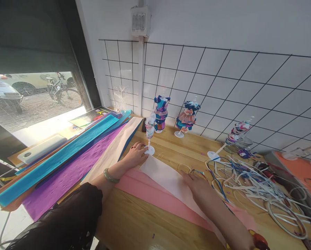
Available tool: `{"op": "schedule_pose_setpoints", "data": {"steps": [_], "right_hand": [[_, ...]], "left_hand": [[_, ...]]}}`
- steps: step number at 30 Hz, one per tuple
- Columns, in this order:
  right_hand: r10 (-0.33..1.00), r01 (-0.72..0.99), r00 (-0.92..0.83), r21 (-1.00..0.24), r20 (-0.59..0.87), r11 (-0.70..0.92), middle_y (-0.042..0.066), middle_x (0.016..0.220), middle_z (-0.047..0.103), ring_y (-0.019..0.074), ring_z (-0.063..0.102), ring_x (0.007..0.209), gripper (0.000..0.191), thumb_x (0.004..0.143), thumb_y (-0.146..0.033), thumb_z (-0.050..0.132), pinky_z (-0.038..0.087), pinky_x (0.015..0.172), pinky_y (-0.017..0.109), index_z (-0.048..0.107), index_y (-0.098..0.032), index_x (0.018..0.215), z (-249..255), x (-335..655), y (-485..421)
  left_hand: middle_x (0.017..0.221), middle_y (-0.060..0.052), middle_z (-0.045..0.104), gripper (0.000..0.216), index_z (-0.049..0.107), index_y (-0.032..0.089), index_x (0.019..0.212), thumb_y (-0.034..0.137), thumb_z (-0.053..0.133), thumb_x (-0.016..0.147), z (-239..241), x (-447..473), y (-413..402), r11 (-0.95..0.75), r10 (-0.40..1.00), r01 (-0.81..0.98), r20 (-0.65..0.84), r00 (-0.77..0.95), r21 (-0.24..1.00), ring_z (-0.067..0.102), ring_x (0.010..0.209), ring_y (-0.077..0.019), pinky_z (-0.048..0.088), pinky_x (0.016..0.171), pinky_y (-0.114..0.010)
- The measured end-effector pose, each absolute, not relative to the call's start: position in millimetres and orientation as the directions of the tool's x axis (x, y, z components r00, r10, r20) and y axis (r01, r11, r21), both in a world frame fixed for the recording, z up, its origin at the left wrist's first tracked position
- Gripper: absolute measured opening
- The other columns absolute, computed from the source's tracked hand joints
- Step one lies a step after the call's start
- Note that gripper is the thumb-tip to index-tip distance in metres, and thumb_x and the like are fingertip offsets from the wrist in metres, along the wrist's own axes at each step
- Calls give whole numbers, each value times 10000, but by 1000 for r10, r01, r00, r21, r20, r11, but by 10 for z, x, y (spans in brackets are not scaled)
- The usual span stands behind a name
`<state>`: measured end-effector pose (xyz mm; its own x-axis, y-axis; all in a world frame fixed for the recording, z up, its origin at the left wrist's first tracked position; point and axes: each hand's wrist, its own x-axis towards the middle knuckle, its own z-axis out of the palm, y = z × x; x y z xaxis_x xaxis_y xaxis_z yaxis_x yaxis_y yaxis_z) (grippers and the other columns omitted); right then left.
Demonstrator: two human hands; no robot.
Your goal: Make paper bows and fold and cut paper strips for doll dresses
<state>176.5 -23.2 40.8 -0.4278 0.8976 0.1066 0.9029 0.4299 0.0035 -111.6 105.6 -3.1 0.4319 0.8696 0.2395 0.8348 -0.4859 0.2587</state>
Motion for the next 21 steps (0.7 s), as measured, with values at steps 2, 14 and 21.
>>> {"op": "schedule_pose_setpoints", "data": {"steps": [2,14,21], "right_hand": [[912,917,-397,17,107,398,93,1023,699,215,648,937,659,677,51,330,528,757,347,558,-201,1242,405,1759,-193],[937,939,-301,-120,177,324,109,1121,669,205,633,1014,448,804,-59,325,516,849,334,599,-117,1154,185,1493,-227],[925,925,-278,-188,258,331,119,1108,662,215,620,1017,408,847,-123,319,512,857,373,585,-122,1156,-18,1600,-219]], "left_hand": [[1249,-119,469,388,539,274,1223,413,432,878,-39,-1118,1065,-491,867,829,243,435,267,356,1229,-291,372,962,-454],[1226,-117,453,356,592,271,1157,411,507,841,-58,-1127,1094,-491,864,820,279,418,292,368,1211,-294,408,934,-440],[1196,-111,515,230,683,221,932,296,479,857,-41,-1069,1074,-564,811,777,364,458,280,402,1202,-274,385,964,-430]]}}
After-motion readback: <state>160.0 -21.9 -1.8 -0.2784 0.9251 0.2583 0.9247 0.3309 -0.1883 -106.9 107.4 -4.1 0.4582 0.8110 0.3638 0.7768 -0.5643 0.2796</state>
